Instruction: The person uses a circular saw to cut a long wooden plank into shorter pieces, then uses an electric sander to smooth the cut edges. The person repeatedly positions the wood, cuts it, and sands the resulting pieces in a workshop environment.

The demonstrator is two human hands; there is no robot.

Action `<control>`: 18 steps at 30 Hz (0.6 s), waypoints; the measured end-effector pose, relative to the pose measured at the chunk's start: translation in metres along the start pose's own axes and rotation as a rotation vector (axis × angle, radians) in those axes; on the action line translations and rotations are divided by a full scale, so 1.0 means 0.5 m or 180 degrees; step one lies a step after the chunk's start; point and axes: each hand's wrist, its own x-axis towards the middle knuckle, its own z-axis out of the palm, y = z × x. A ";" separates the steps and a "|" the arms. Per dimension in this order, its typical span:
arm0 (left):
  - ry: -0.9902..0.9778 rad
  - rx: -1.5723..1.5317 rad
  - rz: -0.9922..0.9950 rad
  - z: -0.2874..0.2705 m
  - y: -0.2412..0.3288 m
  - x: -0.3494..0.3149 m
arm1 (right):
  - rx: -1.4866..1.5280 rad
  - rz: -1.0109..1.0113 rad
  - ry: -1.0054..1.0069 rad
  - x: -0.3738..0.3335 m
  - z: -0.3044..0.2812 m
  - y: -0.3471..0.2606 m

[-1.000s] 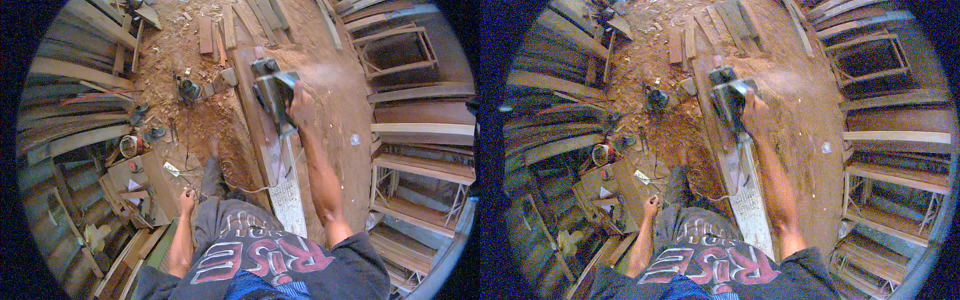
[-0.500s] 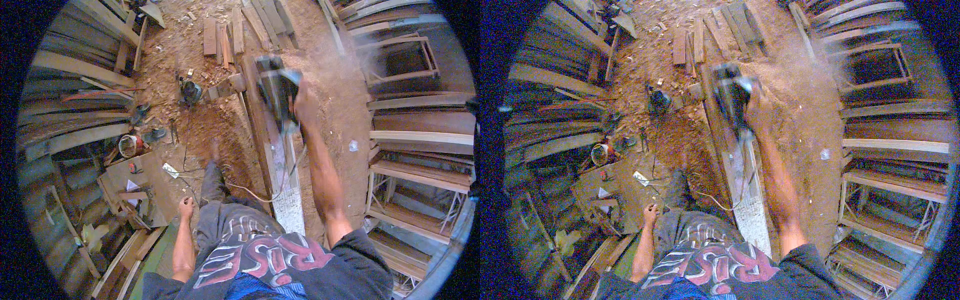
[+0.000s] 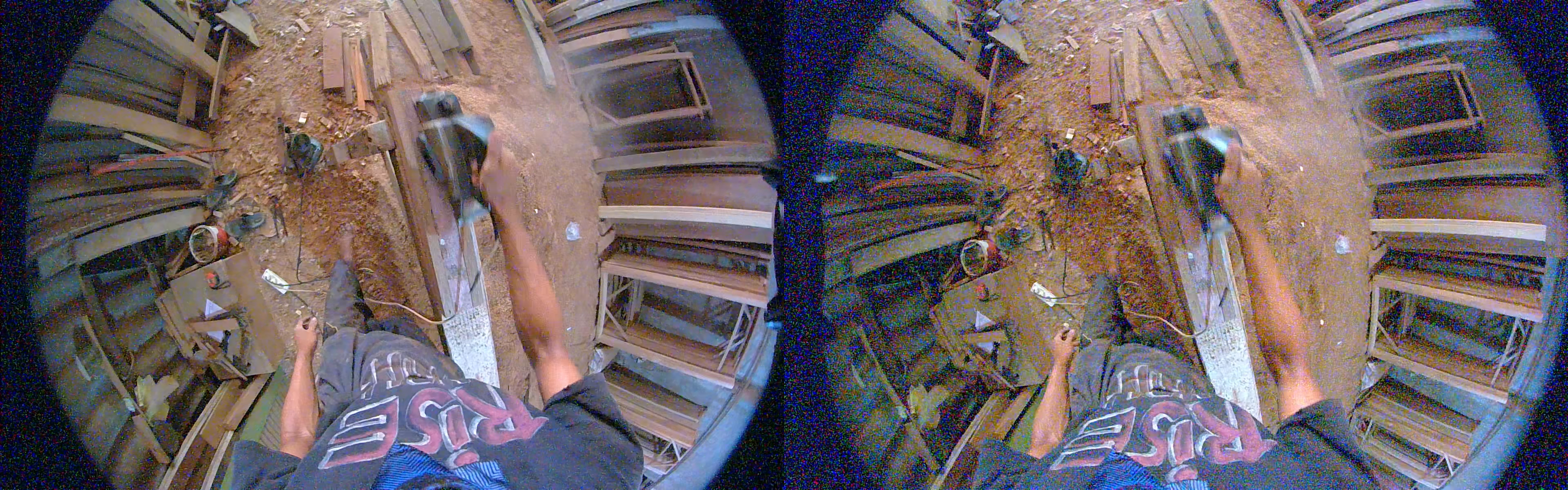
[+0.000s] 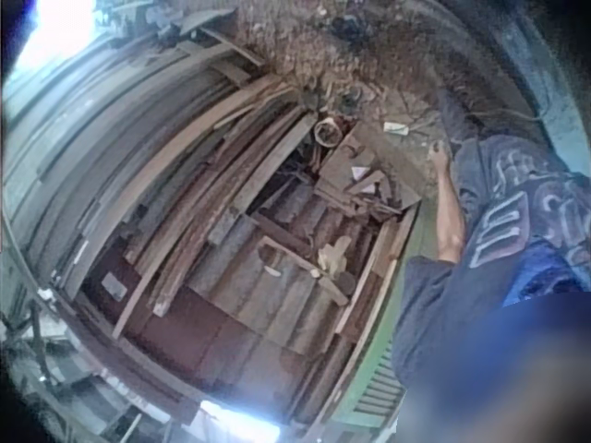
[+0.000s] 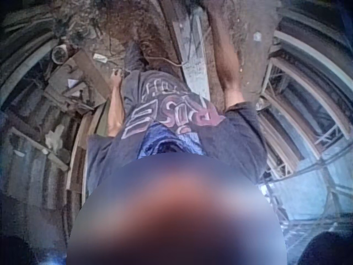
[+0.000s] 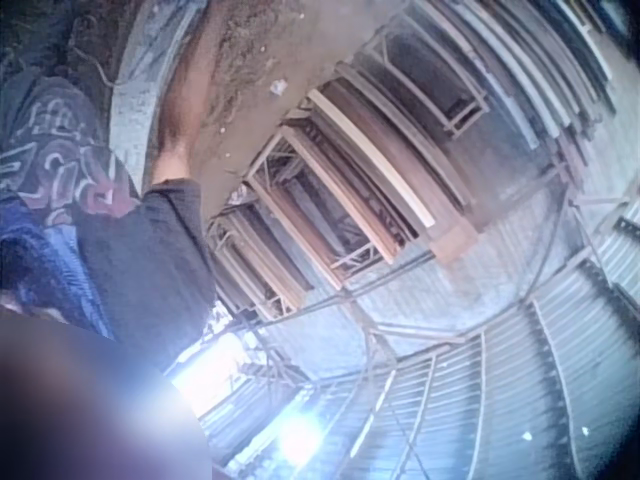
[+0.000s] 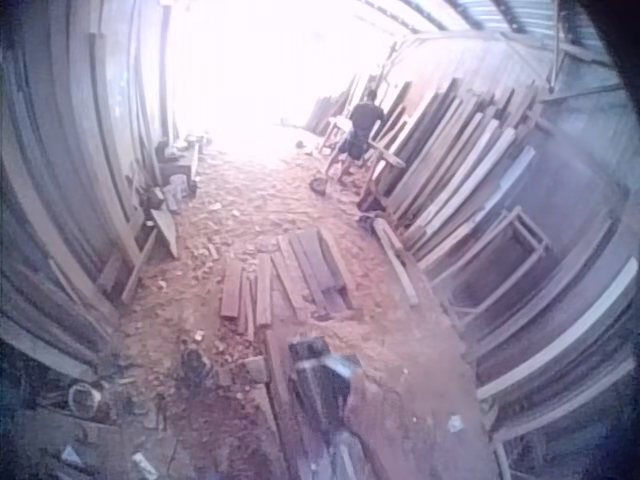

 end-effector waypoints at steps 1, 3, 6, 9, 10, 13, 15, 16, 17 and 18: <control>0.0002 -0.0136 -0.0211 -0.003 0.002 0.003 | -0.0178 -0.0413 0.0218 0.051 0.023 -0.011; -0.0106 -0.0141 -0.0171 -0.009 0.004 0.008 | 0.0263 -0.0075 0.0050 0.165 0.054 -0.047; -0.0034 -0.0297 -0.0350 -0.015 0.012 0.005 | 0.0942 0.0583 -0.0216 0.261 0.089 -0.096; 0.0025 -0.0300 -0.0459 -0.020 0.023 -0.007 | 0.0723 -0.0112 0.0011 0.262 0.097 -0.092; 0.0034 -0.0233 -0.0494 -0.022 0.025 -0.011 | 0.0891 0.0326 -0.0316 0.237 0.084 -0.075; -0.0017 -0.0119 -0.0442 -0.026 0.018 -0.014 | -0.0310 -0.0888 0.0219 0.111 0.040 -0.033; -0.0109 -0.0147 -0.0407 -0.025 0.002 -0.008 | -0.0783 -0.0849 -0.0137 -0.016 -0.026 -0.016; -0.0112 -0.0066 -0.0541 -0.023 -0.010 -0.004 | -0.0827 -0.1227 0.0066 -0.089 -0.063 -0.016; -0.0158 -0.0149 -0.0434 -0.020 -0.023 0.000 | 0.0161 0.0212 -0.0222 -0.171 -0.097 -0.023; -0.0174 -0.0166 -0.0470 -0.017 -0.036 0.004 | 0.1300 0.1575 -0.0488 -0.249 -0.132 -0.036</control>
